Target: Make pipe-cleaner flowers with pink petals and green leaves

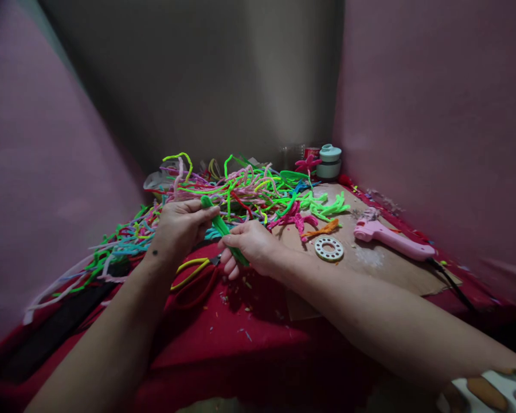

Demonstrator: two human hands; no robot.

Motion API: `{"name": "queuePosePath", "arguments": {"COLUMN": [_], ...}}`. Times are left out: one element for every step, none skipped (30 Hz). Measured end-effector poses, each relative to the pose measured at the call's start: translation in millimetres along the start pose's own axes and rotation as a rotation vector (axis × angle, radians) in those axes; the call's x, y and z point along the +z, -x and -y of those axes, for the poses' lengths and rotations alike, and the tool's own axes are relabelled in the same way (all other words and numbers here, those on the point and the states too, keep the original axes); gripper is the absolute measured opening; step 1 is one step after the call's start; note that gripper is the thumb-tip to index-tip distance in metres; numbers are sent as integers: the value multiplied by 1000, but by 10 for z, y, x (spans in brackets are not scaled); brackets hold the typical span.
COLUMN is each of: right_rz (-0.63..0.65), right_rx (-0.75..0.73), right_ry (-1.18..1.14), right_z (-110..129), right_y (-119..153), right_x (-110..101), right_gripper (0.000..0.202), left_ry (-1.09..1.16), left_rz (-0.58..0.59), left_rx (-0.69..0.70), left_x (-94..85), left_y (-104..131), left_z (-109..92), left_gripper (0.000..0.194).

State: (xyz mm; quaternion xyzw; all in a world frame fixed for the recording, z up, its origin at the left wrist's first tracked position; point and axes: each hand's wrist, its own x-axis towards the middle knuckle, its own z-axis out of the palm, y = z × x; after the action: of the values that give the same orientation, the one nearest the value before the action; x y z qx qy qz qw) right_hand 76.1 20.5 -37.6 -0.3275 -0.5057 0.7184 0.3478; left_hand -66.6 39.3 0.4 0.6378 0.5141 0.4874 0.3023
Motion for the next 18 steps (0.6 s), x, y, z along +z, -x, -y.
{"name": "queuePosePath", "arguments": {"right_rz": [5, 11, 19, 27, 33, 34, 33, 32, 30, 28, 25, 20, 10, -2, -13, -21, -26, -23], "right_rx": [7, 11, 15, 18, 19, 20, 22, 22, 21, 19, 14, 8, 1, -6, -12, -18, -20, -22], "right_ry": [-1, 0, 2, 6, 7, 6, 2, -4, -11, -16, -22, -27, -31, -34, -38, -42, -46, -49], "right_z": [-1, -3, -5, -7, -8, -9, -9, -8, -6, -5, -3, -2, -3, -4, -5, -7, -9, -9], "right_y": [0, -1, 0, 1, 2, 4, 4, 3, 1, -4, -9, -16, -23, -30, -35, -39, -42, -42], "right_x": [-4, -7, -10, -12, -14, -16, -17, -19, -22, -24, -27, -30, -33, -36, -38, -39, -39, -39], "right_gripper": [19, 19, 19, 19, 19, 19, 19, 19, 19, 18, 18, 18, 18, 17, 17, 16, 16, 17], "left_ry": [66, 127, 181, 228, 268, 299, 321, 334, 336, 325, 298, 260, 217, 177, 147, 126, 115, 112], "left_rz": [46, 88, 125, 159, 183, 201, 213, 226, 237, 254, 281, 313, 346, 370, 383, 387, 383, 377], "left_rx": [-50, -93, -127, -151, -165, -168, -162, -153, -144, -140, -145, -162, -186, -211, -231, -247, -257, -262], "left_x": [-11, -22, -33, -45, -57, -70, -84, -98, -111, -121, -128, -130, -126, -119, -108, -96, -83, -71], "left_y": [-8, -16, -24, -32, -41, -49, -55, -61, -64, -65, -64, -61, -58, -55, -53, -52, -53, -55], "left_z": [7, 16, 25, 34, 40, 44, 44, 41, 37, 32, 27, 24, 22, 23, 27, 33, 41, 50], "left_gripper": [34, 34, 33, 33, 33, 33, 33, 33, 33, 33, 34, 35, 35, 35, 35, 34, 33, 32]}}
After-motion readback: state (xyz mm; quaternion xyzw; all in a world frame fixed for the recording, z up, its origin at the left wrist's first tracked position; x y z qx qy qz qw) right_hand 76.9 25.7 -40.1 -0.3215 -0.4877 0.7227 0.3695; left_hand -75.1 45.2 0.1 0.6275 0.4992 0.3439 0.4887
